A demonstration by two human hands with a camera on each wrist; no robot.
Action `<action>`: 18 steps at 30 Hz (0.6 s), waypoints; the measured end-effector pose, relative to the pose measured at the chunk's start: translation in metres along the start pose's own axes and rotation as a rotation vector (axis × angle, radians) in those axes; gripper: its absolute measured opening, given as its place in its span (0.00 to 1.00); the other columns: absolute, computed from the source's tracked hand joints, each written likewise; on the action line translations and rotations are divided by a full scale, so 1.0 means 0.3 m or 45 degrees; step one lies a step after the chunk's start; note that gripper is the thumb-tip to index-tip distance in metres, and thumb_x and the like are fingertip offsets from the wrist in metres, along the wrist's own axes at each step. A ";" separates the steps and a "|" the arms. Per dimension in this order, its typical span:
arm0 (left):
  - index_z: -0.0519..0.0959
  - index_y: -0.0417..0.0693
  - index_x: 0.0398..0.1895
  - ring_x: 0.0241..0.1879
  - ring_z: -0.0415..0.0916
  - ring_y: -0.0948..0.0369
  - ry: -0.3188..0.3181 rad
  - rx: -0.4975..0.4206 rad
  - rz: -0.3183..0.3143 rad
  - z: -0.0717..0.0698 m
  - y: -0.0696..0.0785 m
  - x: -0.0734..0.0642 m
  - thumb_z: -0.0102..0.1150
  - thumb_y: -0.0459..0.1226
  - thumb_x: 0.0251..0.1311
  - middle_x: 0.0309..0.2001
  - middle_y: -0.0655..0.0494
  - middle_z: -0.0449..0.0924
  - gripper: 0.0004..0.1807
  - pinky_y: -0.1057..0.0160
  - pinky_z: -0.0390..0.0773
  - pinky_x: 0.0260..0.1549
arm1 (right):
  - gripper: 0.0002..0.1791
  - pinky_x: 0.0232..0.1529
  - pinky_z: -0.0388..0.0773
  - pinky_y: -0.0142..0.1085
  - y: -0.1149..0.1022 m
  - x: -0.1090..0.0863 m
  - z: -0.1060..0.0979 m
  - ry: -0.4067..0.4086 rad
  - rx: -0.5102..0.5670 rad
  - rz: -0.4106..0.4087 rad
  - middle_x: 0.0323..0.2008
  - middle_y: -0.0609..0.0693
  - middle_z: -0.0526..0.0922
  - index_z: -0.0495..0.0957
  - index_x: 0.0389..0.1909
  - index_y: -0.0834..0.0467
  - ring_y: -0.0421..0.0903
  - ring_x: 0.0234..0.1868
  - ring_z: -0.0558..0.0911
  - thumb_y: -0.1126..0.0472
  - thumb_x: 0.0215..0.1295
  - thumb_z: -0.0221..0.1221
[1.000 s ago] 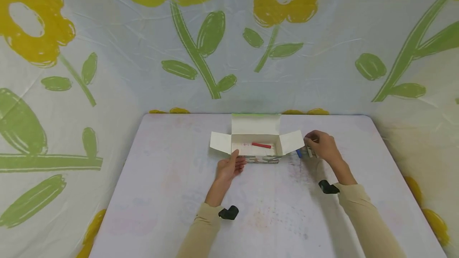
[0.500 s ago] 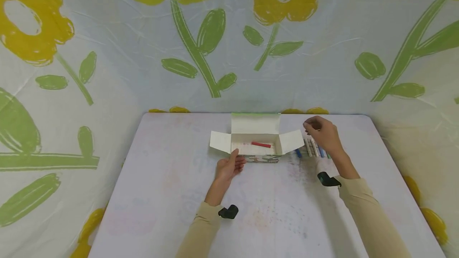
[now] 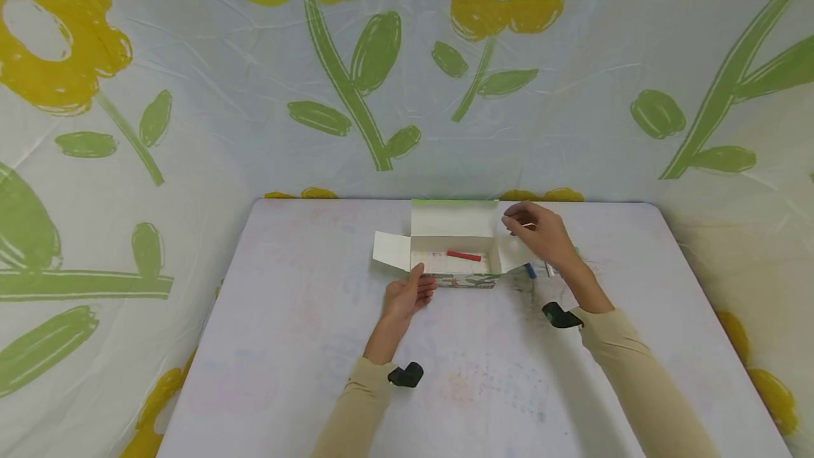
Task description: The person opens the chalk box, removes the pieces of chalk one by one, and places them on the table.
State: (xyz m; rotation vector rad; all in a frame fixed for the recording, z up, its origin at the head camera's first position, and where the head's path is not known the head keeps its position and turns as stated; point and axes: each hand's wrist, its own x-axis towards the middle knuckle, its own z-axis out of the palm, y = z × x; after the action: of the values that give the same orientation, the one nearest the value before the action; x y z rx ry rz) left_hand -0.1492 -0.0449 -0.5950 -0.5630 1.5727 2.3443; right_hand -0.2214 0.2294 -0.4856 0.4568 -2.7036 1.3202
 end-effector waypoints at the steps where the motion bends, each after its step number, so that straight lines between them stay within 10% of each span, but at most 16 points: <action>1: 0.85 0.28 0.42 0.29 0.82 0.65 0.001 0.000 0.000 0.000 -0.001 0.000 0.63 0.52 0.71 0.32 0.49 0.88 0.29 0.70 0.81 0.32 | 0.12 0.40 0.76 0.20 0.000 0.003 0.011 -0.025 0.001 -0.005 0.43 0.62 0.85 0.80 0.50 0.67 0.60 0.42 0.85 0.62 0.74 0.62; 9: 0.85 0.28 0.43 0.29 0.82 0.65 -0.004 0.004 -0.001 0.000 -0.011 0.008 0.63 0.53 0.70 0.33 0.50 0.88 0.31 0.70 0.81 0.32 | 0.11 0.45 0.84 0.47 0.007 0.011 0.098 -0.174 -0.008 -0.131 0.41 0.59 0.86 0.81 0.49 0.67 0.57 0.43 0.86 0.64 0.72 0.64; 18: 0.85 0.28 0.41 0.27 0.82 0.65 0.019 -0.009 -0.010 0.007 -0.012 0.000 0.62 0.53 0.70 0.30 0.51 0.88 0.29 0.71 0.81 0.30 | 0.13 0.49 0.83 0.53 -0.002 0.009 0.185 -0.396 0.019 -0.105 0.44 0.60 0.86 0.81 0.50 0.70 0.57 0.45 0.85 0.66 0.70 0.65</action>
State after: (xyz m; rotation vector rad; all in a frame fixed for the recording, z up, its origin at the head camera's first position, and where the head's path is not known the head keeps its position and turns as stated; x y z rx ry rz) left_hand -0.1481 -0.0416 -0.5972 -0.5888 1.5669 2.3462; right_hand -0.2213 0.1849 -0.5190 0.8306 -2.8797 1.3480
